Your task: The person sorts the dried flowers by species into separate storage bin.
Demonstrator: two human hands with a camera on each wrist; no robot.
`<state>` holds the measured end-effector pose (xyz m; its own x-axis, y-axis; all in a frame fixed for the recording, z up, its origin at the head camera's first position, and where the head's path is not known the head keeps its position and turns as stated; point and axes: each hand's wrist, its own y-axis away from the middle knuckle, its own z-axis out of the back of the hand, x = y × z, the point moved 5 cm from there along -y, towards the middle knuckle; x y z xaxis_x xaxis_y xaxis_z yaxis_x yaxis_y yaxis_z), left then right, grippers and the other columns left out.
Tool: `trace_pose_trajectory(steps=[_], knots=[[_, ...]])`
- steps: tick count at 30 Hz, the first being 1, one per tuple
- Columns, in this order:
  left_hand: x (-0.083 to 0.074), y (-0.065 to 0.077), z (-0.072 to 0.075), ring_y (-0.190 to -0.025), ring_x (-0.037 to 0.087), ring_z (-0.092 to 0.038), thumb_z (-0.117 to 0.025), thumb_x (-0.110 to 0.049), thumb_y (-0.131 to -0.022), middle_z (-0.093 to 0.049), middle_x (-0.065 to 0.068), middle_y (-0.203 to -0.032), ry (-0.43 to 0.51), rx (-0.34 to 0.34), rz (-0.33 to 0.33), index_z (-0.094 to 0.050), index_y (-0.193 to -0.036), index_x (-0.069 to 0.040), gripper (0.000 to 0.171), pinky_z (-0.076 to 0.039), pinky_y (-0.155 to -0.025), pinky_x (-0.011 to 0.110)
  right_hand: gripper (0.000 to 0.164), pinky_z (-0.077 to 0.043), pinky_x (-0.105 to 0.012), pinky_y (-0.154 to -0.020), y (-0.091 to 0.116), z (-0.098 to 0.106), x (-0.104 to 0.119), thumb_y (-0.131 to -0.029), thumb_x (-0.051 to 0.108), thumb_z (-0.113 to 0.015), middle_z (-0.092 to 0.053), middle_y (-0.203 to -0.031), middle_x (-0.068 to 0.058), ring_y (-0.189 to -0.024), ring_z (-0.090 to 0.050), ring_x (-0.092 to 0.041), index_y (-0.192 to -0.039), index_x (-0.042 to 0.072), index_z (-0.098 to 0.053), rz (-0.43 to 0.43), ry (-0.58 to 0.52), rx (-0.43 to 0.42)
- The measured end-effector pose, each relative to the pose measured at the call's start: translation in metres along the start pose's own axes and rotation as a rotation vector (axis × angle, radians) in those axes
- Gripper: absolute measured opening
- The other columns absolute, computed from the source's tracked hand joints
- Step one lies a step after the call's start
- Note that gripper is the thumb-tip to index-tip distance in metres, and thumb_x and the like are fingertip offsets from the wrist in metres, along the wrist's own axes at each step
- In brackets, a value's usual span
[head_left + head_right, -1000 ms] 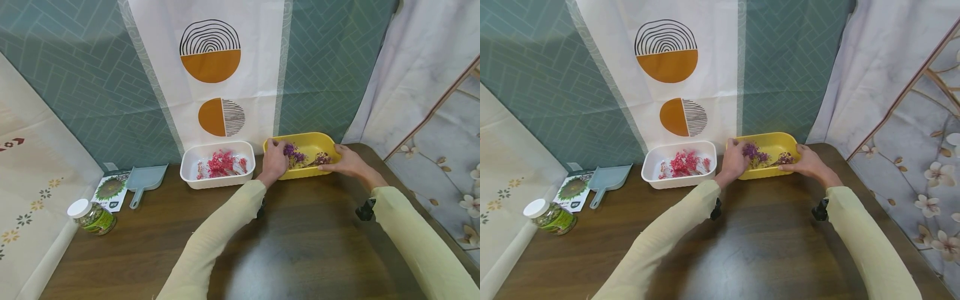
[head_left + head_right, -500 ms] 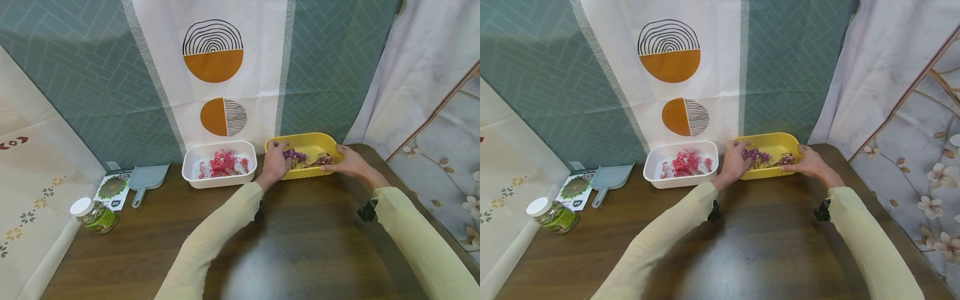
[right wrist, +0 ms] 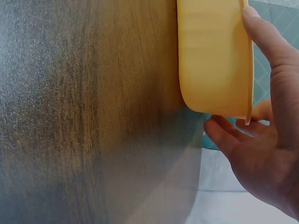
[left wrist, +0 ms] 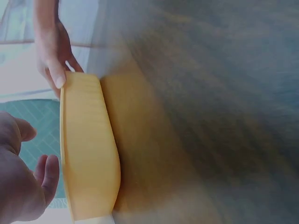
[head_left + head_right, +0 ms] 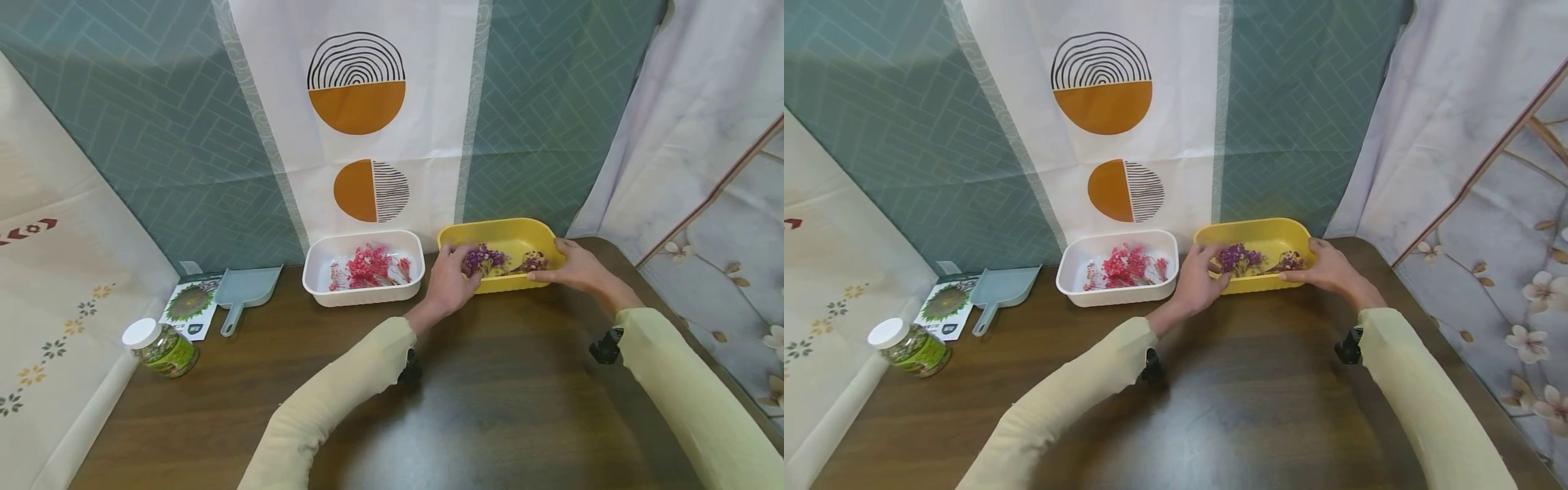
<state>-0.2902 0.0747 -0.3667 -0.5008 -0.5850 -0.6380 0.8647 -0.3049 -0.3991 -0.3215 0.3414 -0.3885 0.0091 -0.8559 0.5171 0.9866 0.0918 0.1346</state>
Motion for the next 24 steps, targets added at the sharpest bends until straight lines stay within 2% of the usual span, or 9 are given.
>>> trace_pose_trajectory(steps=[5,9,15,24], knots=[[0.002,0.017,0.005,-0.088,0.020,-0.068,-0.077,-0.009,-0.086,-0.053,0.016,-0.114,0.055,0.024,-0.027,-0.061,-0.134,-0.006,0.050,-0.050,-0.078,0.018,0.129,-0.019,-0.069,-0.108,0.001,0.002,-0.002,-0.078,0.065,-0.075,-0.010,-0.154,-0.041,-0.138,-0.017,-0.059,-0.152,-0.015,-0.005,-0.004,0.002,0.008],[0.007,0.030,0.006,-0.086,0.019,-0.067,-0.077,-0.010,-0.087,-0.053,0.017,-0.112,0.048,0.043,-0.033,-0.061,-0.133,-0.006,0.049,-0.050,-0.075,0.018,0.128,-0.020,-0.069,-0.108,0.002,0.004,-0.005,-0.079,0.064,-0.075,-0.011,-0.153,-0.042,-0.137,-0.018,-0.060,-0.152,-0.016,-0.007,0.012,0.021,0.007],[0.013,0.047,0.008,-0.084,0.015,-0.066,-0.078,-0.008,-0.086,-0.055,0.018,-0.114,0.073,0.071,-0.031,-0.060,-0.134,-0.006,0.052,-0.050,-0.077,0.019,0.123,-0.022,-0.069,-0.108,0.003,0.006,-0.006,-0.081,0.061,-0.075,-0.014,-0.151,-0.044,-0.136,-0.021,-0.060,-0.151,-0.017,-0.008,0.048,0.048,-0.002],[0.023,0.064,0.018,-0.083,0.027,-0.069,-0.079,-0.003,-0.082,-0.057,0.020,-0.113,0.097,0.016,-0.076,-0.059,-0.132,-0.002,0.055,-0.053,-0.078,0.030,0.123,-0.022,-0.070,-0.107,0.002,0.005,-0.010,-0.082,0.061,-0.073,-0.013,-0.151,-0.044,-0.135,-0.021,-0.061,-0.152,-0.015,-0.005,0.056,0.044,0.004]])
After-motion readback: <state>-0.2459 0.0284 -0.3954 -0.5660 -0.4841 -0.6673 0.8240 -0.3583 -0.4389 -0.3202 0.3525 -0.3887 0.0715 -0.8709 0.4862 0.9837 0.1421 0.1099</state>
